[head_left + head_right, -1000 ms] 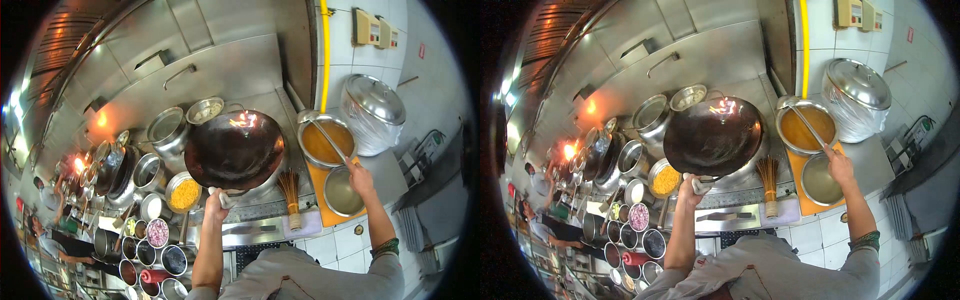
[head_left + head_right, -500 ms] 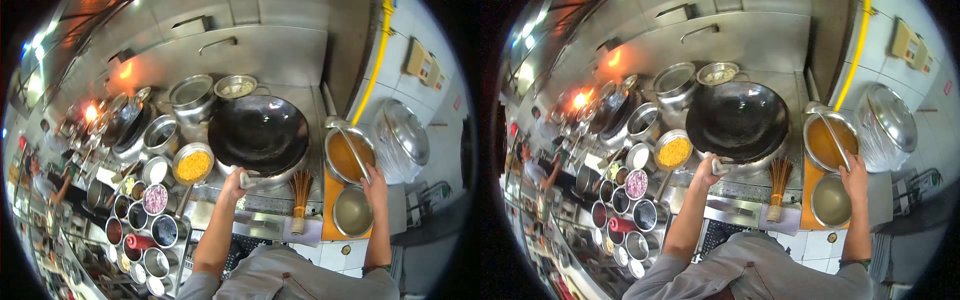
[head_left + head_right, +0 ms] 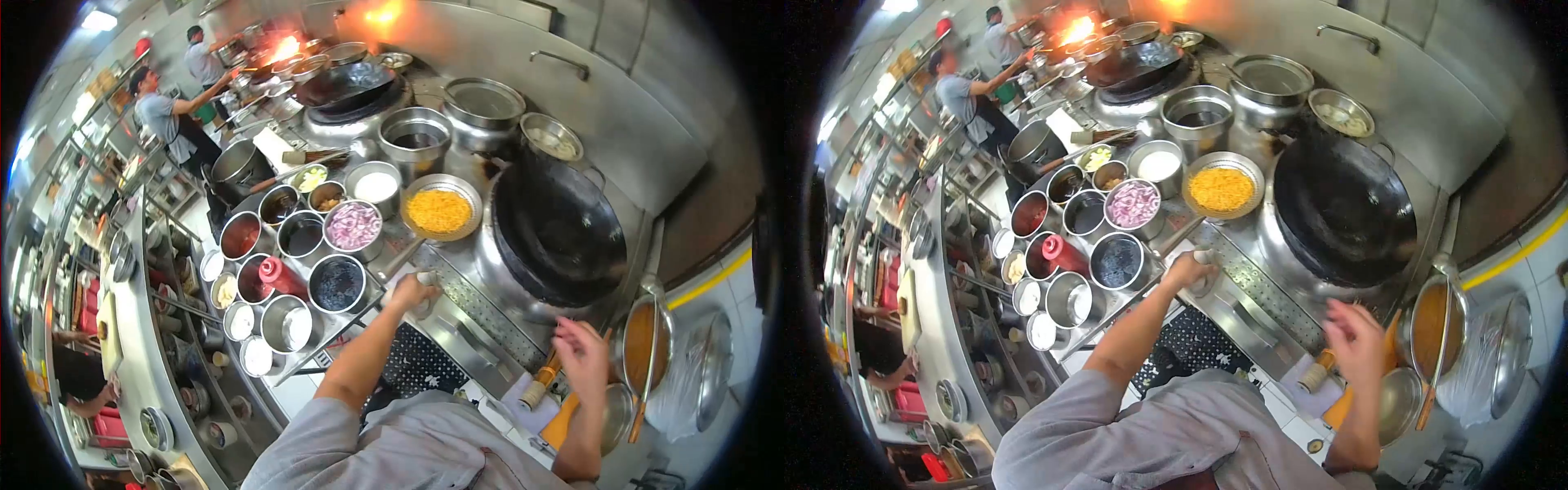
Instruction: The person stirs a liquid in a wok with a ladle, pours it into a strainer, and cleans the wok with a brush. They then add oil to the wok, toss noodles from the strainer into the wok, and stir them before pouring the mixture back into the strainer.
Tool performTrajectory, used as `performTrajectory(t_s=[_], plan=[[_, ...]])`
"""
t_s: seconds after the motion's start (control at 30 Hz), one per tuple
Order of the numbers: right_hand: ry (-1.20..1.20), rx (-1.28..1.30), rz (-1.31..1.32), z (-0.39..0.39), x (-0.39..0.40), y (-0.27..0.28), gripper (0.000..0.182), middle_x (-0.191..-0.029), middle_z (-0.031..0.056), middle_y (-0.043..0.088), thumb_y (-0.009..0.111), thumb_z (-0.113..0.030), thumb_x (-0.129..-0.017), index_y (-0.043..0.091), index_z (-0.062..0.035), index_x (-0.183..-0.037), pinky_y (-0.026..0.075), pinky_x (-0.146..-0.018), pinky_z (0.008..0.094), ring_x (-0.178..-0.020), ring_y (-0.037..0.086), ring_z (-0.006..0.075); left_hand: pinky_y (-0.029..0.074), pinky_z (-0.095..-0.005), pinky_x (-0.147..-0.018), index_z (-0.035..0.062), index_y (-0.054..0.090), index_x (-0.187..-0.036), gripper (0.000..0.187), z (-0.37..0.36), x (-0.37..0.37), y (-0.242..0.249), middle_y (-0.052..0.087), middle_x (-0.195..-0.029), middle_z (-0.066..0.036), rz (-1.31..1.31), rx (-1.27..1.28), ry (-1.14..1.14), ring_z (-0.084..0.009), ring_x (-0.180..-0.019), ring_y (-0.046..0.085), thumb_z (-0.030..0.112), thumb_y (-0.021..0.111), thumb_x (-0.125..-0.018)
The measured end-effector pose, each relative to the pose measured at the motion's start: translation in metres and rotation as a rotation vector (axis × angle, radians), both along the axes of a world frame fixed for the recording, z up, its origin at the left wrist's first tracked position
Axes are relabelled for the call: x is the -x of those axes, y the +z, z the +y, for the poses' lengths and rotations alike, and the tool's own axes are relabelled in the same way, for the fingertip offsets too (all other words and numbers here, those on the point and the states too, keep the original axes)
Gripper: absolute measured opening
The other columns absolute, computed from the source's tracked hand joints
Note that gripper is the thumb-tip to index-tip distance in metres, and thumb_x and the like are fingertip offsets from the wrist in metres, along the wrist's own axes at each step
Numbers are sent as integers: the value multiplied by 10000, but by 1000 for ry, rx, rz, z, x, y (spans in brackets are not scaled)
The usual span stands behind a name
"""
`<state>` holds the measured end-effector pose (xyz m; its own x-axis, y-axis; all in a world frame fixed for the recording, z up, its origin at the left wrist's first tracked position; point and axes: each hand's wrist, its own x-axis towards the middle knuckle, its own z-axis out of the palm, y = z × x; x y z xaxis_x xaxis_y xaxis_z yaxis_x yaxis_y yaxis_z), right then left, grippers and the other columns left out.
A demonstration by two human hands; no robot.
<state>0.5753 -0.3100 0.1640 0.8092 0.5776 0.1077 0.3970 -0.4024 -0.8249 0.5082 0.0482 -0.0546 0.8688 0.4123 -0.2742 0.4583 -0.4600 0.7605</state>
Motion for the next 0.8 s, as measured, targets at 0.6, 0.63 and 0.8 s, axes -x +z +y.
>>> performTrajectory(t_s=[0.6,0.63,0.8], plan=[[704,470,-565,455,3,-129,566,-1045,153,585,727,-145,-664,574,-174,-1208,485,-869,431,-1015,584,339,486,-360,-888,-24,486,-1279,723,-43,301,83,580,-1187,-191,-306,78,328,-284,-1036,605,275,820,-713],[682,428,-558,453,2,-134,564,-1042,154,586,730,-139,-658,576,-172,-1200,486,-863,430,-1011,584,341,488,-357,-882,-24,493,-1272,715,-40,319,85,589,-1179,-186,-282,102,376,-278,-1030,609,265,824,-708],[636,426,-481,456,-1,-136,511,-1069,159,591,697,-131,-694,580,-130,-1192,489,-855,435,-1023,581,337,483,-364,-892,13,532,-1242,683,-28,356,89,606,-1151,-157,-229,213,594,-287,-1034,607,279,830,-688]])
